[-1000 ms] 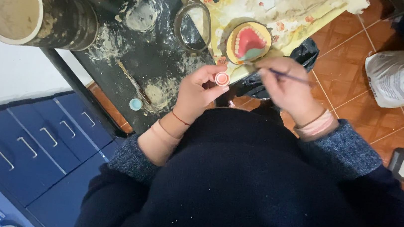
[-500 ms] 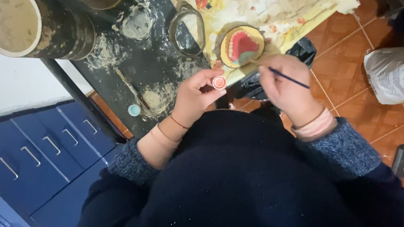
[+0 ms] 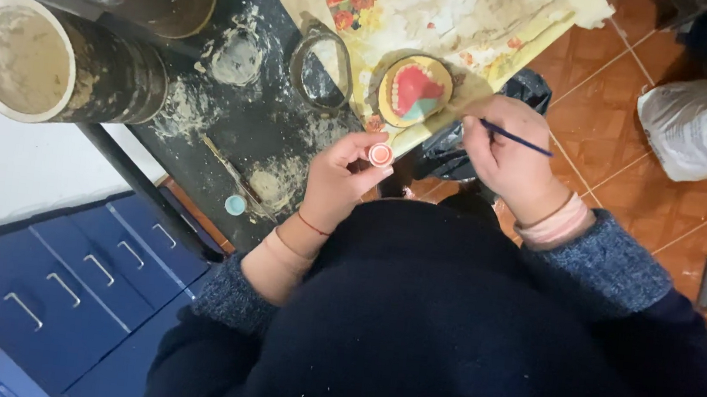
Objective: The person uses a small tool to scrape and smooth the surface of a dental model held in their left hand. They then pick up a small container and a brush, dip the brush into the container, and apply a substance to a small cylindrical object. Finally, they use the brush to apply a substance to a larger, curved object.
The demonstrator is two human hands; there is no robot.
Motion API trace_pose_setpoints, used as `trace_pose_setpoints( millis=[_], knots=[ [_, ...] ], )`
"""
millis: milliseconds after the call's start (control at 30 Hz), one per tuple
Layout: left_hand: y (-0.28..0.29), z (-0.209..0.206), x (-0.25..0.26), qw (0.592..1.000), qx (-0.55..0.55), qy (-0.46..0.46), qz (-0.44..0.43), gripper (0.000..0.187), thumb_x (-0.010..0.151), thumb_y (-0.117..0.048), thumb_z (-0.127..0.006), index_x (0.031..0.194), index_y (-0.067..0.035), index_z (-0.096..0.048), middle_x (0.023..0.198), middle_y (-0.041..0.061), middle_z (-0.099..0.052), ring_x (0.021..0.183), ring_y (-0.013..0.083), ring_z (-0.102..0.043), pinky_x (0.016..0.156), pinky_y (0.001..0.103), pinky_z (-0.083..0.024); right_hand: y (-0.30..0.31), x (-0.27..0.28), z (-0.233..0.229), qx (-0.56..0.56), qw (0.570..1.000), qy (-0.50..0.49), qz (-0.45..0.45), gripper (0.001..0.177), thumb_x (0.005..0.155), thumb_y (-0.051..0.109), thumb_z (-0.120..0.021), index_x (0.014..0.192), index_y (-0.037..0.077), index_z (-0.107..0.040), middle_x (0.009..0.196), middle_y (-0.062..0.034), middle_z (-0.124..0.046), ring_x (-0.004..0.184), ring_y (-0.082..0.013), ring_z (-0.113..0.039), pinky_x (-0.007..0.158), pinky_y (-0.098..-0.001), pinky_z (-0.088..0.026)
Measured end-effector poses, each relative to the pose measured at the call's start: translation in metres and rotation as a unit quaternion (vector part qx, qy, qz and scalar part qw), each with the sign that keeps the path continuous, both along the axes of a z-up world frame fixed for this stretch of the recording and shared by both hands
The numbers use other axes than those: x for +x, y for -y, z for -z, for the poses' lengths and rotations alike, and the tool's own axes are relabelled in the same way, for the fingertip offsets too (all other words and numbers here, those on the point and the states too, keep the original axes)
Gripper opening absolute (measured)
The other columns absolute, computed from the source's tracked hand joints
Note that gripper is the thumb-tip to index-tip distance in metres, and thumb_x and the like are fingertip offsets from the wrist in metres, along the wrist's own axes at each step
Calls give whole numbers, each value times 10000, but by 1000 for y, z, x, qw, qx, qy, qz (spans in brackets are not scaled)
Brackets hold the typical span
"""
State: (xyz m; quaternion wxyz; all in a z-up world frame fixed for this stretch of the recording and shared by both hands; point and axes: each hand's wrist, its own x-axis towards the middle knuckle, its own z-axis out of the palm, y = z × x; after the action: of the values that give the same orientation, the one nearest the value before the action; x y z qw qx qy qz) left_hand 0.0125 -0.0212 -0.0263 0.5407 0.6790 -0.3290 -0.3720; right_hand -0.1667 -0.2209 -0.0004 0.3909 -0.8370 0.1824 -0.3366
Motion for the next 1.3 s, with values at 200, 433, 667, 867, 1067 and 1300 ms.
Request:
trace_pose_setpoints(
  millis=[200,433,667,867,1067,1300],
  knots=[
    [2,-2,2,1000,-4,20,6,394,868,9,-803,1242,-29,-685,995,-20,-716,865,45,-626,774,200,-504,23,-1,26,160,986,30,27,99,1073,15,-586,1064,-16,-680,941,-86,-690,853,-155,-676,765,-284,-546],
    [2,3,3,999,-31,-39,15,382,881,16,-769,1244,-33,-663,1043,-17,-730,948,54,-672,861,208,-539,27,0,47,242,966,72,-58,94,1066,23,-570,1095,-19,-648,1035,-80,-691,908,-131,-677,807,-286,-570],
    [3,-2,2,1000,-9,-26,6,394,876,26,-780,1252,-20,-668,1028,-5,-732,911,58,-648,817,209,-513,5,0,6,114,979,111,-123,117,1026,50,-566,1039,-10,-666,1057,-125,-707,984,-230,-693,899,-354,-573],
    [2,-1,2,999,-22,-34,5,397,875,28,-773,1253,-21,-663,1041,0,-734,933,53,-664,839,204,-529,19,-4,32,143,989,36,-10,138,1065,101,-582,1052,34,-702,1009,-107,-741,863,-226,-697,811,-335,-599],
    [4,-3,2,1000,-19,-5,7,390,876,26,-778,1247,-18,-669,1020,-6,-732,897,47,-651,806,199,-523,-8,-12,9,-44,993,48,-96,98,1001,78,-626,1055,26,-689,1073,-147,-728,994,-314,-727,905,-398,-585],
    [7,-2,-3,998,-65,-2,5,387,892,16,-777,1260,-23,-665,1051,-4,-739,942,45,-674,846,204,-548,-24,-15,-22,-19,981,87,-175,116,927,43,-672,1039,22,-655,1025,-131,-703,943,-322,-712,841,-402,-565]
  ],
)
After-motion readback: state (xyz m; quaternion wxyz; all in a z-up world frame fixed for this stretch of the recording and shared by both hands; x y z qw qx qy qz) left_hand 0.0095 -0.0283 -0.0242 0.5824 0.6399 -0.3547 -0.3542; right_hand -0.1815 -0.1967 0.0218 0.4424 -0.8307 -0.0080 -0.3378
